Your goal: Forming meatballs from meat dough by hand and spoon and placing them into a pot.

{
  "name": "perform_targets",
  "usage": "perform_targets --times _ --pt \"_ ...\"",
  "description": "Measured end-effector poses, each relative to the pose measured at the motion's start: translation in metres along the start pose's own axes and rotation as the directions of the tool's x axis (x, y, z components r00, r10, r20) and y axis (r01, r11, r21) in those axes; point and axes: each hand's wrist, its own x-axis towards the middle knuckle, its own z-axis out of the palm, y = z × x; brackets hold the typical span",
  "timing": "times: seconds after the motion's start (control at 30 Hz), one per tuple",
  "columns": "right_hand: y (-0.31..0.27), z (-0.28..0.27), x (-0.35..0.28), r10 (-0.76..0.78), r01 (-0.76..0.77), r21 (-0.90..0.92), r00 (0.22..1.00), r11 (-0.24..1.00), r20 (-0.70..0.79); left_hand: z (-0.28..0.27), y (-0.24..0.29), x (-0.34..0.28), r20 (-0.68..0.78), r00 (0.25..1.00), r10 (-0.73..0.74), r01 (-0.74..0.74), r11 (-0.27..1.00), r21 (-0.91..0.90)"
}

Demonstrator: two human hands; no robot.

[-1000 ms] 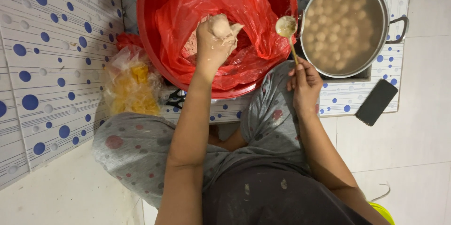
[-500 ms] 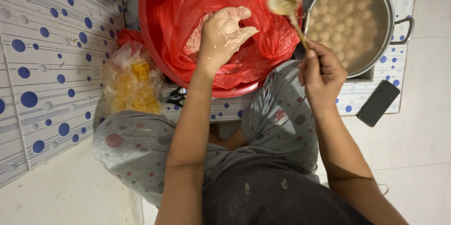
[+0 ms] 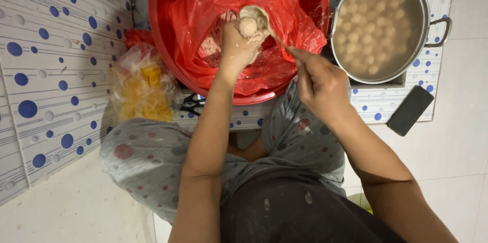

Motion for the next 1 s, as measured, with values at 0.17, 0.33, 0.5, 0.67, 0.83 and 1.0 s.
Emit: perform_targets --times 0.17,0.33,0.5,0.67,0.83,1.0 --pt "0.034 0.037 -0.031 0.667 -0.649 0.551 0.716 0.524 0.208 -0.01 -0.06 0.022 -0.145 0.989 0.03 0.092 0.641 0.762" --pt "0.042 0.023 -0.053 0.822 -0.639 0.762 0.486 0.102 0.297 -0.017 -0.071 0.039 -0.01 0.993 -0.119 0.087 0.663 0.744" --pt "0.104 -0.005 -0.126 0.906 -0.633 0.747 0.411 0.204 0.1 -0.017 -0.106 0.056 -0.005 0.989 -0.146 0.111 0.73 0.675" --pt "0.172 -0.035 -0.2 0.872 -0.732 0.475 0.391 0.489 -0.295 -0.02 -0.111 0.048 -0.15 0.982 0.118 0.048 0.609 0.791" --pt "0.202 -0.039 -0.22 0.807 -0.775 0.297 0.42 0.557 -0.416 -0.021 -0.107 0.039 -0.164 0.981 0.103 0.065 0.621 0.781" --pt "0.194 -0.032 -0.207 0.776 -0.712 0.365 0.408 0.6 -0.48 -0.025 -0.11 0.049 -0.151 0.985 0.08 0.007 0.863 0.504"
